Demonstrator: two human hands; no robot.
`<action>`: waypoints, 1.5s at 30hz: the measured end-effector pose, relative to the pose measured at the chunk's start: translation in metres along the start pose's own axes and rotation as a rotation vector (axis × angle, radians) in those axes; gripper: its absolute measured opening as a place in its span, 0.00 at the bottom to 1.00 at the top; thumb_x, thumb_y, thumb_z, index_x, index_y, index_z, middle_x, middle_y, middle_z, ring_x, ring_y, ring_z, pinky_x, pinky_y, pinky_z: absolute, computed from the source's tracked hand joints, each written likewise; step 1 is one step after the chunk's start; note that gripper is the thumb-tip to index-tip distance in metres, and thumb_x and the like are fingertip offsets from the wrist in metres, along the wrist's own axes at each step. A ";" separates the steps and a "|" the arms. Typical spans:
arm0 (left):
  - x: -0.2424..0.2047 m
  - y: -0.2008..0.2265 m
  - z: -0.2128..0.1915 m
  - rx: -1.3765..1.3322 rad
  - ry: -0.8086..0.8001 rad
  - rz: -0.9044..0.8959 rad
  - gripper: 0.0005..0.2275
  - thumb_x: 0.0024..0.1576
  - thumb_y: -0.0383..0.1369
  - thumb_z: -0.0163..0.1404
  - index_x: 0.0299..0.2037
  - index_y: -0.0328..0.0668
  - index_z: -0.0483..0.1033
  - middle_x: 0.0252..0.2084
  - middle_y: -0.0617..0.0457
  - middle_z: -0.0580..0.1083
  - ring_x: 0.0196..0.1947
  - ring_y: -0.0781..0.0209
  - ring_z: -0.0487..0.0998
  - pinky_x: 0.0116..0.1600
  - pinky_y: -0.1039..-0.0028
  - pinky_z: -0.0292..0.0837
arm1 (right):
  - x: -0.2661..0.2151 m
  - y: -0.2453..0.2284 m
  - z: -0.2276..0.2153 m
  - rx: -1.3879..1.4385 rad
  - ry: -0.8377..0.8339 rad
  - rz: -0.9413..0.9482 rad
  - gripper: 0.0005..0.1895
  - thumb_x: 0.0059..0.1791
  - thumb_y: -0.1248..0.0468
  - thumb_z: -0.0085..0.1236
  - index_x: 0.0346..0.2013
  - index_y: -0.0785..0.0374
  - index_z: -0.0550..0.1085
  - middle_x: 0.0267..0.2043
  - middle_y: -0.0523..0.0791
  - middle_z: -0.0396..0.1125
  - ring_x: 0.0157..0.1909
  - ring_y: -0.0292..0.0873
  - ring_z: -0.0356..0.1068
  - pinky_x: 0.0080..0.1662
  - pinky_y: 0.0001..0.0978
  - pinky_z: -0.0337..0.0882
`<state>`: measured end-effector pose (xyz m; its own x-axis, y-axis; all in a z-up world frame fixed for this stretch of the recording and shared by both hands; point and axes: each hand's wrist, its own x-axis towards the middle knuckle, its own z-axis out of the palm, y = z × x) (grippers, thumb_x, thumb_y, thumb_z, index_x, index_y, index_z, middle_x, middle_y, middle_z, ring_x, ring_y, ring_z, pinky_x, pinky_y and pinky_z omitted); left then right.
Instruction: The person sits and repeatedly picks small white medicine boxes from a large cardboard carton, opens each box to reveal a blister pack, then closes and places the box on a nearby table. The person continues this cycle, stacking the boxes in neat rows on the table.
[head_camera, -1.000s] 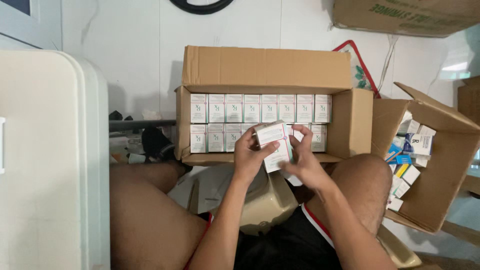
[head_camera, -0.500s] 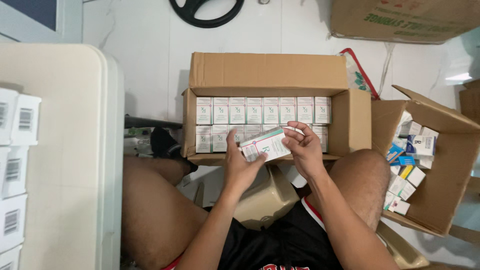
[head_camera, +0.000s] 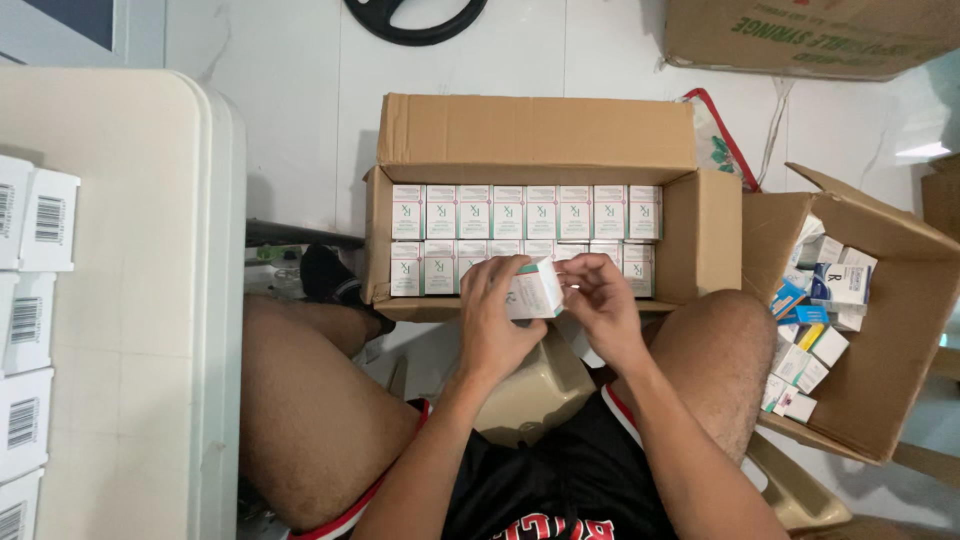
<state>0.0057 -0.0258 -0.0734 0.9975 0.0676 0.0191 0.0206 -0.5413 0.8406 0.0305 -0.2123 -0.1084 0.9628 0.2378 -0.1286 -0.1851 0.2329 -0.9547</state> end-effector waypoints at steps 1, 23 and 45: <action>0.000 -0.002 -0.004 0.006 -0.003 -0.017 0.34 0.37 0.27 0.63 0.60 0.46 0.71 0.58 0.43 0.70 0.63 0.40 0.65 0.68 0.54 0.62 | -0.001 -0.003 0.005 -0.053 -0.005 0.024 0.24 0.50 0.81 0.51 0.59 0.64 0.65 0.63 0.50 0.65 0.59 0.43 0.68 0.58 0.36 0.72; 0.028 -0.023 0.009 -0.943 0.032 -0.588 0.32 0.45 0.22 0.65 0.61 0.37 0.63 0.52 0.40 0.74 0.52 0.50 0.78 0.53 0.61 0.77 | 0.007 -0.008 -0.009 0.132 -0.008 0.391 0.15 0.52 0.62 0.48 0.52 0.63 0.72 0.39 0.42 0.75 0.41 0.36 0.76 0.45 0.29 0.76; 0.014 -0.002 0.017 -0.084 0.091 -0.122 0.29 0.52 0.34 0.64 0.63 0.45 0.65 0.60 0.32 0.67 0.63 0.35 0.69 0.63 0.55 0.66 | 0.009 -0.027 -0.009 -0.288 0.051 0.225 0.29 0.48 0.72 0.53 0.64 0.61 0.64 0.38 0.47 0.75 0.39 0.34 0.73 0.42 0.26 0.75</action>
<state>0.0209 -0.0376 -0.0841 0.9778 0.2058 -0.0402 0.1315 -0.4528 0.8818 0.0458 -0.2254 -0.0862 0.9143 0.2040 -0.3500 -0.3369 -0.0966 -0.9366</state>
